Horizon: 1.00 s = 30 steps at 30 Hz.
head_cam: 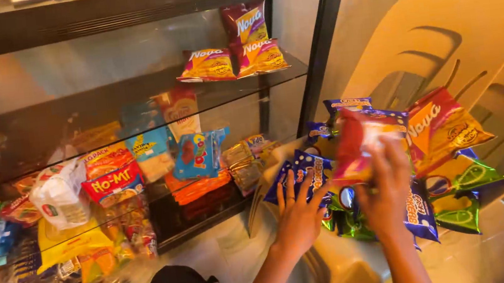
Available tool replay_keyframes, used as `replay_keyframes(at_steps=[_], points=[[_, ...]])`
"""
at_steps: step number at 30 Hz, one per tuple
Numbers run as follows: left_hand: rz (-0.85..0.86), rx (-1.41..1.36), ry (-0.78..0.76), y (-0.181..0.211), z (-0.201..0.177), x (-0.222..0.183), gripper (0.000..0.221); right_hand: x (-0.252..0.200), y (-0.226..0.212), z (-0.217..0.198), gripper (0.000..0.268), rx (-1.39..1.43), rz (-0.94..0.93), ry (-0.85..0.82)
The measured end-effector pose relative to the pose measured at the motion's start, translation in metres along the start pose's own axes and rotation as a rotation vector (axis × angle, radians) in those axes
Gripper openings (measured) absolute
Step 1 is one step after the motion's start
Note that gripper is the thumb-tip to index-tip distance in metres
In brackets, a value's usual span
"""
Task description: Organizing and stacking various snack bags from a chair onto a shelf.
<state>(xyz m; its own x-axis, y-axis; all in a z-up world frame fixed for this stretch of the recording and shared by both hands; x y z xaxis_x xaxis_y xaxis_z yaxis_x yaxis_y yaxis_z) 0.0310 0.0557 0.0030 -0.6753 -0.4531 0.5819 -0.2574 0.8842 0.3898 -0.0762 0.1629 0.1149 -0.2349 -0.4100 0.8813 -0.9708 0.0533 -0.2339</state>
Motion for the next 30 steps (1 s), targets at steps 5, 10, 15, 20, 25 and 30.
replay_keyframes(at_steps=[5,10,15,20,25,30], points=[[0.015,-0.004,0.016,-0.002,0.0,-0.001,0.064,-0.027,0.03,-0.034,0.079,-0.157,0.118,0.102],[0.007,-0.003,-0.008,-0.004,0.003,-0.001,0.063,-0.034,0.032,-0.033,0.071,-0.233,0.152,0.082],[0.003,-0.001,-0.004,-0.003,0.005,-0.003,0.062,-0.015,-0.004,0.007,0.064,-0.083,-0.016,0.073],[-0.006,0.016,-0.011,-0.005,0.01,-0.003,0.058,0.006,-0.013,0.069,0.069,-0.237,-0.1,-0.206],[0.029,0.043,0.025,-0.005,0.004,-0.005,0.059,-0.004,0.024,0.091,0.076,-0.569,-0.049,-0.349],[0.036,0.06,0.038,-0.007,0.01,-0.006,0.062,0.001,0.012,0.067,0.083,-0.316,0.084,-0.422]])
Point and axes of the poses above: each hand's wrist, its own x-axis towards the middle knuckle, its own z-axis out of the palm, y = z × x, the point moved 7 cm from there along x, towards the middle knuckle, and after that the axes turned 2 degrees about z, right-handed, at the moved point
